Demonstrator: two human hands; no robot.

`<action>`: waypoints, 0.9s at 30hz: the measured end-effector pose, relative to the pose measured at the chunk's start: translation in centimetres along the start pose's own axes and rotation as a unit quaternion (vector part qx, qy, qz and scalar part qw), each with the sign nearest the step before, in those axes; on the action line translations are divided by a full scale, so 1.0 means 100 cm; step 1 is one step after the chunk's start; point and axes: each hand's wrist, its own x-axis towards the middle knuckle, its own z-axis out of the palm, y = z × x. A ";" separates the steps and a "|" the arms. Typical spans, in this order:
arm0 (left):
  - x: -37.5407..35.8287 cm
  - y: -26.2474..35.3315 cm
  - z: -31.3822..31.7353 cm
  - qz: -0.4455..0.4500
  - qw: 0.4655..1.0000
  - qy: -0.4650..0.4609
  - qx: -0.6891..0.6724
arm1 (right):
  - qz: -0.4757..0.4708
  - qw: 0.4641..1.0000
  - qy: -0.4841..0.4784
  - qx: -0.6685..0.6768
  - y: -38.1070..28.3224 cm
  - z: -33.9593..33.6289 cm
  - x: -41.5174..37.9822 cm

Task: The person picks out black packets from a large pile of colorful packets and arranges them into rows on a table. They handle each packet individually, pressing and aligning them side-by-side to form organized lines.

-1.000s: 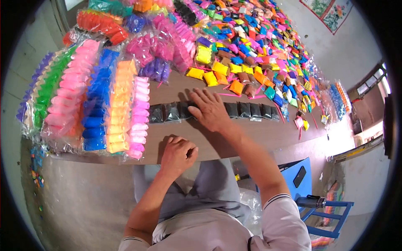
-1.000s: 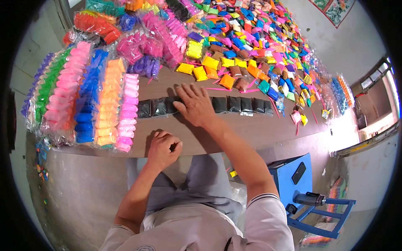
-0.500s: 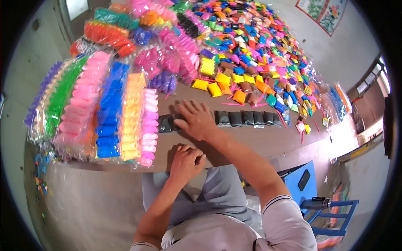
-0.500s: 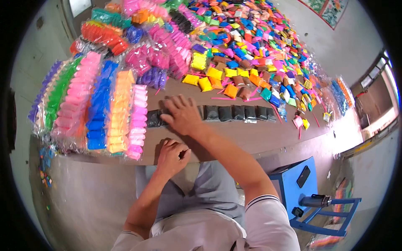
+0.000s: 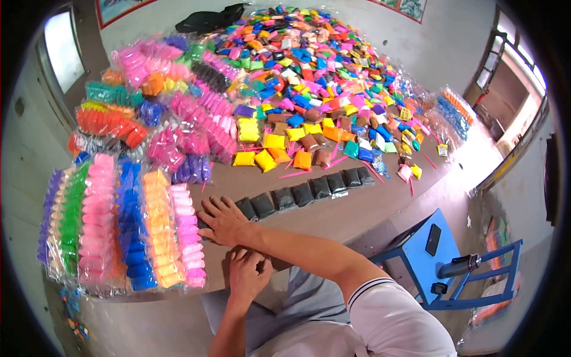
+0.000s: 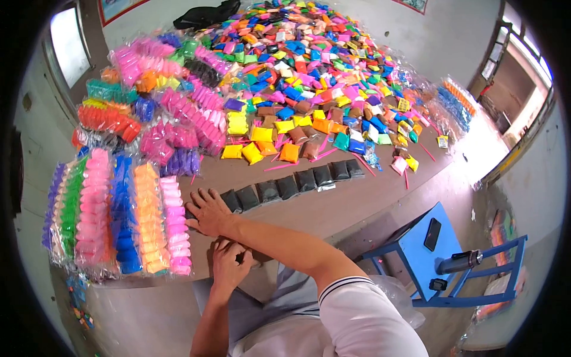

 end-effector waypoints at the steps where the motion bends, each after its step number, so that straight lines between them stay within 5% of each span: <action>1: -0.001 -0.001 0.001 -0.006 1.000 0.001 -0.001 | 0.010 0.999 0.001 0.040 0.004 -0.003 0.001; 4: -0.002 -0.001 0.001 -0.023 1.000 -0.005 -0.002 | 0.003 0.983 0.086 0.161 0.041 -0.019 0.009; 9: 0.003 0.001 0.000 -0.036 0.999 -0.017 0.001 | 0.116 0.969 0.188 0.114 0.158 -0.071 0.018; 12: 0.006 0.002 0.000 -0.047 0.999 -0.023 -0.004 | 0.158 0.968 0.156 0.116 0.240 -0.104 0.020; 15: 0.011 0.004 0.000 -0.041 0.998 -0.033 0.032 | 0.112 0.983 0.130 0.064 0.319 -0.117 0.023; 16: 0.013 0.005 -0.001 -0.035 0.998 -0.043 0.035 | 0.163 0.980 0.116 0.007 0.340 -0.117 0.027; 19: 0.013 0.001 0.001 -0.037 0.998 -0.044 0.030 | 0.115 0.967 0.226 -0.037 0.378 -0.120 0.049; 22: 0.009 -0.001 0.002 -0.053 0.996 -0.061 0.026 | 0.171 0.951 0.252 0.044 0.410 -0.126 0.089; 27: 0.009 0.004 0.003 -0.101 0.993 -0.056 0.027 | 0.405 0.875 0.244 0.106 0.459 -0.132 0.122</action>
